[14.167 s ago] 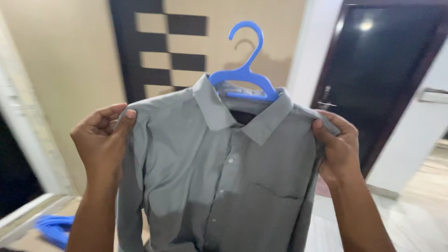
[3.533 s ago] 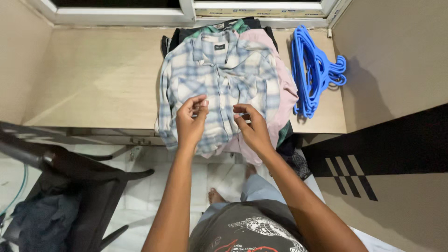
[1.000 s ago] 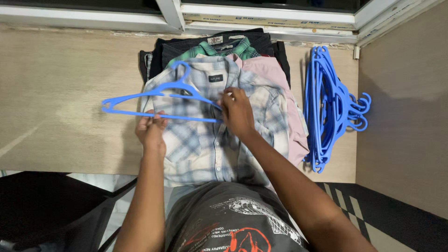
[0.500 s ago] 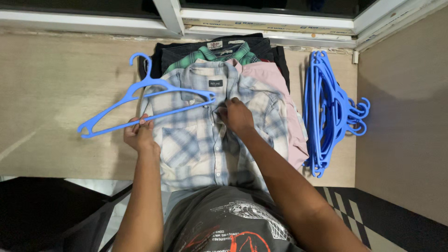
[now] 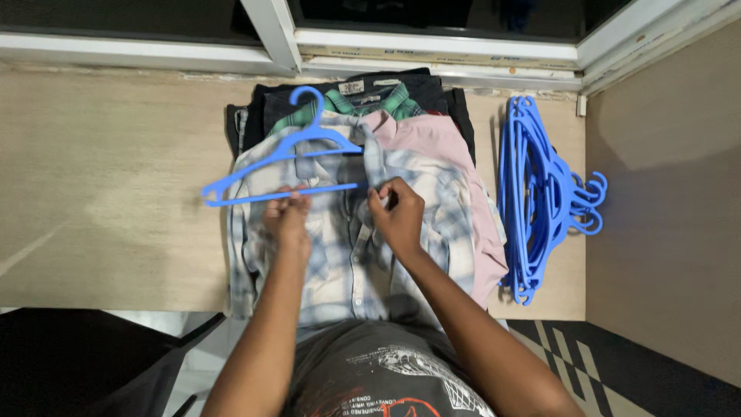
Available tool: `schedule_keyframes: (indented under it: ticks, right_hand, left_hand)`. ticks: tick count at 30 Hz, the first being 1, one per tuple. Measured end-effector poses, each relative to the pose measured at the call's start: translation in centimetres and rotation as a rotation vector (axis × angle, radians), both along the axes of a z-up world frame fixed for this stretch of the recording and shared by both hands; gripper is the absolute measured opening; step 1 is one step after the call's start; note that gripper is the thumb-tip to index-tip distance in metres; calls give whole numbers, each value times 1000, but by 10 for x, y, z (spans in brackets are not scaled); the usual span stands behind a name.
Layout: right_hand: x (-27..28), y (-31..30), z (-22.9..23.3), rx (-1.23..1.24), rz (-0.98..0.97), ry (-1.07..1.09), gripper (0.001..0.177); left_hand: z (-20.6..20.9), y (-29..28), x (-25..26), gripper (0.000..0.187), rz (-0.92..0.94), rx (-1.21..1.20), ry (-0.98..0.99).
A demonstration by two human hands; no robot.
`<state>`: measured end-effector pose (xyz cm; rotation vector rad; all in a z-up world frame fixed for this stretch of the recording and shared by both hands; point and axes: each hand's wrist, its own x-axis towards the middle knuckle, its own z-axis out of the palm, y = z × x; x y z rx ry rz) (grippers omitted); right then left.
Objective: The person buttons several shirts on a table, places each on a blue hanger, and hangs them one by one in a wardrobe. The shirts include a grey shirt, a plaid shirt, a pink shirt, and a patterned shirt.
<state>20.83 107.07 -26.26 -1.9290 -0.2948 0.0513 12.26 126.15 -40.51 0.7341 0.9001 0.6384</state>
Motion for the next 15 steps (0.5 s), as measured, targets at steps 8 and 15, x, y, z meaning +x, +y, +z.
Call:
schedule_keyframes:
  ticks: [8, 15]
  right_hand:
    - [0, -17, -14, -74, 33, 25, 38]
    - [14, -30, -43, -285, 115, 106, 40]
  left_hand:
    - [-26, -79, 38, 23, -209, -128, 27]
    - [-65, -67, 38, 30, -447, 81, 171]
